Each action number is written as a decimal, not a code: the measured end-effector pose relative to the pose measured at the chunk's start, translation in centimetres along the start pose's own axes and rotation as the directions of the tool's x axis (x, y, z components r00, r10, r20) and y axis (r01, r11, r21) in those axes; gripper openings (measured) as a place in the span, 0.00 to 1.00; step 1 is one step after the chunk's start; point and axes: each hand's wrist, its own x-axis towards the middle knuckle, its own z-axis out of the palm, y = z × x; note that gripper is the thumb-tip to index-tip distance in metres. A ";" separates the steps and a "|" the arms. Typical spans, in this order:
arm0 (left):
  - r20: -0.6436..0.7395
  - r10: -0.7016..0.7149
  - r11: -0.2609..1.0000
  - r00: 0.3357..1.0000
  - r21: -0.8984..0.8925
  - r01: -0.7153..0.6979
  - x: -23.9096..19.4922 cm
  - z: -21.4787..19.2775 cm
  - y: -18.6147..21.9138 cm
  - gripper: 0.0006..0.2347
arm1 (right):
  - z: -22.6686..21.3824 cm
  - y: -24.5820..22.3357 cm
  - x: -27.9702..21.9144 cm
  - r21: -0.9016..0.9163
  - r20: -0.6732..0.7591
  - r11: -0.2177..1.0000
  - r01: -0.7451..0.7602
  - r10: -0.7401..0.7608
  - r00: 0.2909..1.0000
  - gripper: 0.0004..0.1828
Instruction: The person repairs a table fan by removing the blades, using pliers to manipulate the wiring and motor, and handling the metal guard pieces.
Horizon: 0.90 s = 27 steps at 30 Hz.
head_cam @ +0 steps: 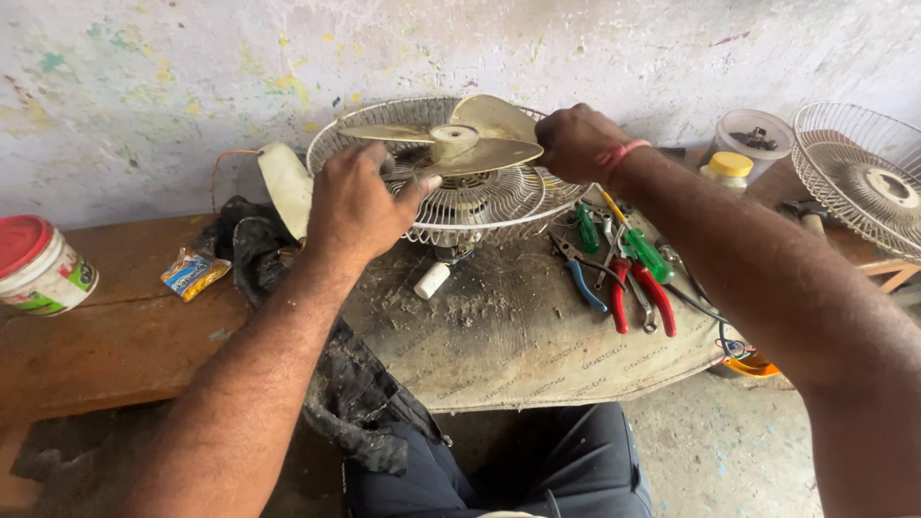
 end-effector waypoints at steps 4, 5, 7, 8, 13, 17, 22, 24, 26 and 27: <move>-0.036 0.050 0.999 0.998 -0.010 -0.051 -0.3 -0.5 0.2 0.22 | -0.6 -0.9 0.3 -0.158 0.061 0.987 0.036 -0.027 0.998 0.17; -0.011 0.016 1.000 1.000 -0.009 -0.016 -0.2 -0.5 0.2 0.22 | -0.5 -1.0 0.3 -0.180 0.078 0.983 0.042 -0.028 0.997 0.16; -0.013 0.023 1.000 1.000 -0.021 -0.024 -0.1 -0.5 0.2 0.22 | -0.2 -0.9 0.1 -0.223 0.106 0.974 0.044 -0.021 0.994 0.14; -0.041 0.062 0.997 0.997 -0.033 -0.064 -0.2 -0.5 0.2 0.21 | 0.0 -0.8 0.4 -0.245 0.134 0.968 0.050 -0.018 0.991 0.14; -0.041 0.084 0.996 0.996 -0.029 -0.085 -0.2 -0.3 0.0 0.20 | 0.8 0.7 1.5 -0.277 0.048 0.934 0.227 -0.223 0.974 0.12; 0.012 0.047 0.998 0.999 -0.039 -0.046 -0.1 -0.2 0.0 0.20 | 0.8 0.2 1.4 -0.284 0.114 0.953 0.104 -0.074 0.991 0.14; -0.020 0.073 0.997 0.997 -0.033 -0.073 -0.2 -0.2 0.0 0.21 | -0.1 -0.7 1.1 -0.242 0.122 0.970 0.022 0.008 0.993 0.17; 0.012 0.014 1.000 1.000 0.002 -0.014 -0.1 -0.1 -0.2 0.21 | -0.3 -1.2 0.8 -0.222 0.129 0.974 -0.031 0.061 0.990 0.15; -0.035 0.083 0.996 0.996 0.010 -0.083 0.0 0.1 -0.4 0.23 | -0.6 -1.7 0.4 -0.202 0.120 0.977 -0.067 0.092 0.988 0.13; -0.057 0.116 0.993 0.992 0.017 -0.115 0.0 0.0 -0.5 0.23 | -0.8 -1.8 0.3 -0.191 0.108 0.979 -0.076 0.098 0.989 0.13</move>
